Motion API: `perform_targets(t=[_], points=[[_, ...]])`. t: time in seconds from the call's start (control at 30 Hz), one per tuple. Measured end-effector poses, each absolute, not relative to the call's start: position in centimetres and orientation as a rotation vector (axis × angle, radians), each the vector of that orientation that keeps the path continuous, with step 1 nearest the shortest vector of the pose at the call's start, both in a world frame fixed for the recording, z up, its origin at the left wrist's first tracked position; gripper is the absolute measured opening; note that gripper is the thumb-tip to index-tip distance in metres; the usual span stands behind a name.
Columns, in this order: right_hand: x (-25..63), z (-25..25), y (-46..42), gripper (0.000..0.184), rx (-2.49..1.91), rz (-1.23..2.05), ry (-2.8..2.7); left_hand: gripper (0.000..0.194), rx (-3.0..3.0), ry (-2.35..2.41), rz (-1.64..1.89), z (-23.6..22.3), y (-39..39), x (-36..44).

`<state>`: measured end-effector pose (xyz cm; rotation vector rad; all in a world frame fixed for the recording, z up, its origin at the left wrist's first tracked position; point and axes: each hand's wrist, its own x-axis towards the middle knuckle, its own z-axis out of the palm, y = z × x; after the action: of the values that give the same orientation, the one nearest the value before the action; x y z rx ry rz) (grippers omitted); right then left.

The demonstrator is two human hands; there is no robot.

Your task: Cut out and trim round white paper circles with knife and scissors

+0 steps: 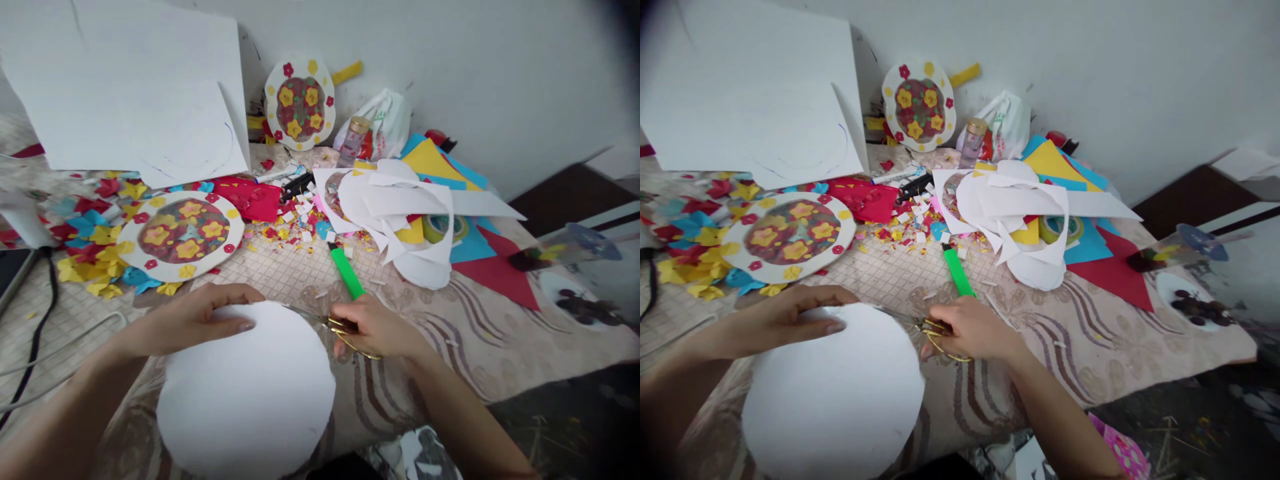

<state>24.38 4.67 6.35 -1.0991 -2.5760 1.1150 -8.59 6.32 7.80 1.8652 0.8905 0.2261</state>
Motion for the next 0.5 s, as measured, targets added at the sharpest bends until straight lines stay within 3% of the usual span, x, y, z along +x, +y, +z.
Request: perform_targets(t=[0.5], points=[[24.28,6.09,4.68,0.033,-1.092,1.192,-2.537,0.029,1.905,0.95,0.237,7.49,6.42,-8.72]])
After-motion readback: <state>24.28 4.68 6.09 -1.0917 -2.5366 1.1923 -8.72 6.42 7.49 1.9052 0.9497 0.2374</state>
